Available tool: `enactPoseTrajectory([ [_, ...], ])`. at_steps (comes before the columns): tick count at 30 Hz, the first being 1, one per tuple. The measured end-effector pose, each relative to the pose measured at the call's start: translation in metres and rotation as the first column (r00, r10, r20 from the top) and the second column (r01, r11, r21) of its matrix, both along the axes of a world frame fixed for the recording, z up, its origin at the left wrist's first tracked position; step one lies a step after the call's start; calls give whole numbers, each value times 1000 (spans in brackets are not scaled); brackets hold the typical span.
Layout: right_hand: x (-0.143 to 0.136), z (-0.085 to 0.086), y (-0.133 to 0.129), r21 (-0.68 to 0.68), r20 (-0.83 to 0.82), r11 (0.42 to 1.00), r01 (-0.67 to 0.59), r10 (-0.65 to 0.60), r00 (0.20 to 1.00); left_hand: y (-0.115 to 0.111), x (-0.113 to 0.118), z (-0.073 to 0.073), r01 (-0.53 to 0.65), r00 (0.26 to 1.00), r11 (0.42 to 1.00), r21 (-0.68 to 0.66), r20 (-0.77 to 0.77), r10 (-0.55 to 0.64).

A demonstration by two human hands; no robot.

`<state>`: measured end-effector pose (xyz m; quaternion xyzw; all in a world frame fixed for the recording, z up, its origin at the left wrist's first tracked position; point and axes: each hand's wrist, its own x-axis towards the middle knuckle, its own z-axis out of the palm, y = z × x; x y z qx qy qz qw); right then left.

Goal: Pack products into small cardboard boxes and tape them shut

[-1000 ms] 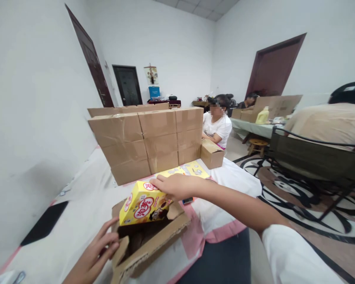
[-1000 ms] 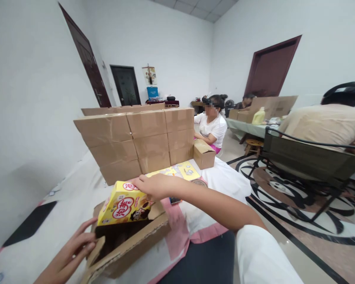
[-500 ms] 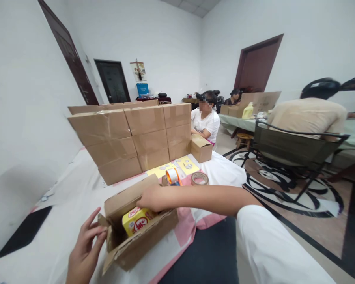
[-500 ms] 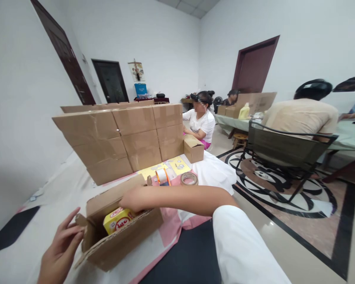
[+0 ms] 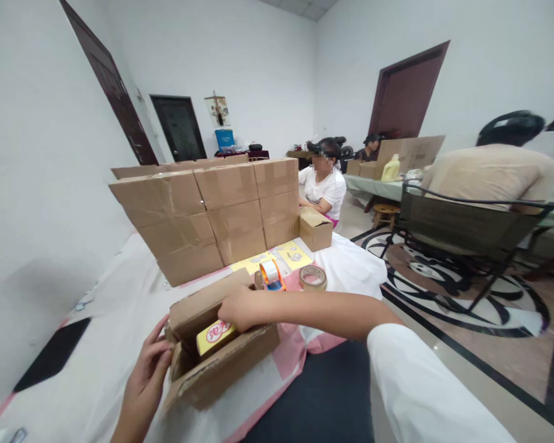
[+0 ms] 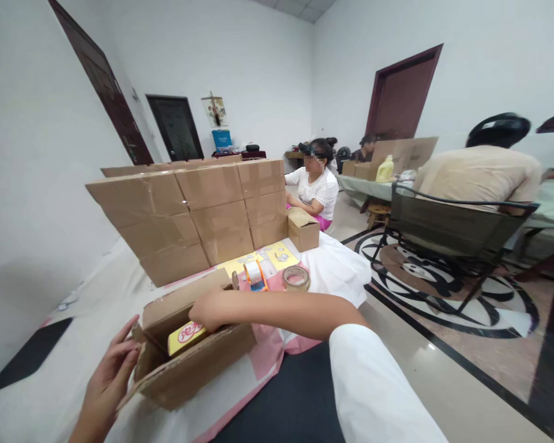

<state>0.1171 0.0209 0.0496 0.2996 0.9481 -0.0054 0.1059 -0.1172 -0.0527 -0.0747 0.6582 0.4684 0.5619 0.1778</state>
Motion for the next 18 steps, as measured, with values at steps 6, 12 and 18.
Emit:
enactPoseTrajectory([
  [6,61,33,-12,2,-515,1000,-15,14,857,-3,9,-2,-22,999,997,-79,36,25],
  [12,112,-36,-5,-501,-848,851,159,-519,110,6,29,-3,-111,955,971,-213,249,164],
  [18,90,-95,3,-632,-714,722,-283,-684,-150,22,30,-3,-21,889,933,-360,420,182],
])
